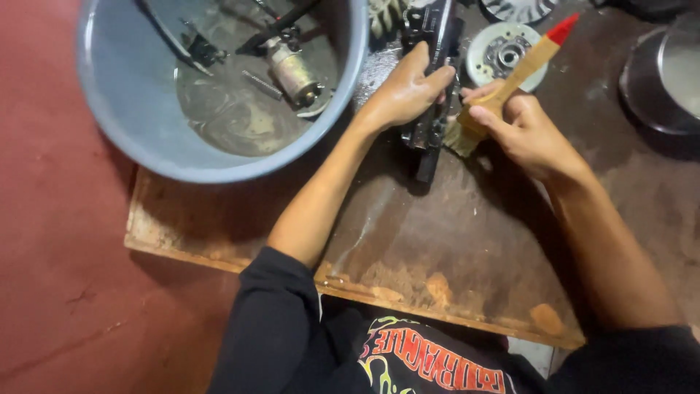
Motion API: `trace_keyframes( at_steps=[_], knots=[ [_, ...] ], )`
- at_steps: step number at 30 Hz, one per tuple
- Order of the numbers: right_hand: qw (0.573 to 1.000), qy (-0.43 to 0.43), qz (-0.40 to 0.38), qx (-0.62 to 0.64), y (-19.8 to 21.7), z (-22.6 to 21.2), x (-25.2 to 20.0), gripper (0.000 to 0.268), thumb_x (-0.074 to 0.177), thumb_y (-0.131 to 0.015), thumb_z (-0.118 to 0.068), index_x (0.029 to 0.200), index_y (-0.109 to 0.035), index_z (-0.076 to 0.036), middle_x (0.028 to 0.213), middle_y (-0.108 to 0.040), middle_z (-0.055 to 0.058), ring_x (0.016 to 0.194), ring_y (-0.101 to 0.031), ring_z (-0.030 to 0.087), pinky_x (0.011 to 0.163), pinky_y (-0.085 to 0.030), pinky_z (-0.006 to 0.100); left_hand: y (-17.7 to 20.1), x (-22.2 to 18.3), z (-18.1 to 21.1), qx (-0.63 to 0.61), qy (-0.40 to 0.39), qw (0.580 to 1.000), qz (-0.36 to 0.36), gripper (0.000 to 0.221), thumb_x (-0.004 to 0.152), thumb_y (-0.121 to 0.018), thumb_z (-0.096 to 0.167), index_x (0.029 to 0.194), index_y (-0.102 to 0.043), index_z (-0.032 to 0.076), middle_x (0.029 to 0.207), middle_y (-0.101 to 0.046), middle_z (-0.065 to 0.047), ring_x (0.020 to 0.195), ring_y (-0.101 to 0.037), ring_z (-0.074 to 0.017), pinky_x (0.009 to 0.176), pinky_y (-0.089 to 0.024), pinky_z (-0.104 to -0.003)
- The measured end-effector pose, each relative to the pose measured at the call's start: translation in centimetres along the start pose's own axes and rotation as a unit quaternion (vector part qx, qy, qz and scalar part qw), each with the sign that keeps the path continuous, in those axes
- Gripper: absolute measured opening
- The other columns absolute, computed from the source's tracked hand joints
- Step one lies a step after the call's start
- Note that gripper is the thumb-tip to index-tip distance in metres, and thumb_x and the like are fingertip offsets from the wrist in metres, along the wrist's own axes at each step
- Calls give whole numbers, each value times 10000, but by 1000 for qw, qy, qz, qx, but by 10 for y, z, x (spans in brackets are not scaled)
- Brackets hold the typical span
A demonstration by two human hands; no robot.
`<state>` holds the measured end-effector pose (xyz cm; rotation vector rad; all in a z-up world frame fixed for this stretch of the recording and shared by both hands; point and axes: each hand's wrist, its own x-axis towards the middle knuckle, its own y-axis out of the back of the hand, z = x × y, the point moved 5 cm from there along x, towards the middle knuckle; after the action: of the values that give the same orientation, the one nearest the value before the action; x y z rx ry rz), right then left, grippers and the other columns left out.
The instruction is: Cleaning motorcycle transmission and engine components using a brush and solvent.
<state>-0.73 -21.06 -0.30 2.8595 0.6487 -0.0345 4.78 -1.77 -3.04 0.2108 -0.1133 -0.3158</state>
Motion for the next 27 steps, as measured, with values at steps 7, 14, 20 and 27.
trace_keyframes(
  at_steps=[7,14,20,27],
  knots=[
    [999,12,27,23,22,-1,22,210,1087,-593,-144,1255,-595,-19,1286,-668,108,1229,-635,180,1089,-512,340,-1,-3,3,-63,-34,997,-11,219,1022,-629,214,1062,-524,25,865,-631,-30,726,-657,-108,647,-588,-286],
    [958,111,175,197,71,8,9,138,1215,-643,-106,1294,-643,7,1246,-689,85,1067,-675,136,1003,-579,321,-8,6,12,-79,-23,994,-72,231,1037,-631,239,1078,-537,32,800,-611,-7,705,-644,-101,637,-575,-279],
    [938,276,146,-147,22,-40,-42,109,1098,-727,-42,1183,-699,21,1189,-730,131,1092,-717,199,994,-615,359,-13,26,2,64,-45,994,-71,245,1021,-677,261,977,-672,19,787,-696,-30,689,-639,-92,632,-543,-284],
    [964,238,-40,-110,-4,-9,-21,227,955,-750,-30,1179,-723,-10,1128,-749,134,985,-740,205,856,-633,327,-16,19,6,-41,27,995,-88,251,1002,-669,264,964,-663,16,755,-697,-15,635,-666,-83,573,-559,-264]
  ],
)
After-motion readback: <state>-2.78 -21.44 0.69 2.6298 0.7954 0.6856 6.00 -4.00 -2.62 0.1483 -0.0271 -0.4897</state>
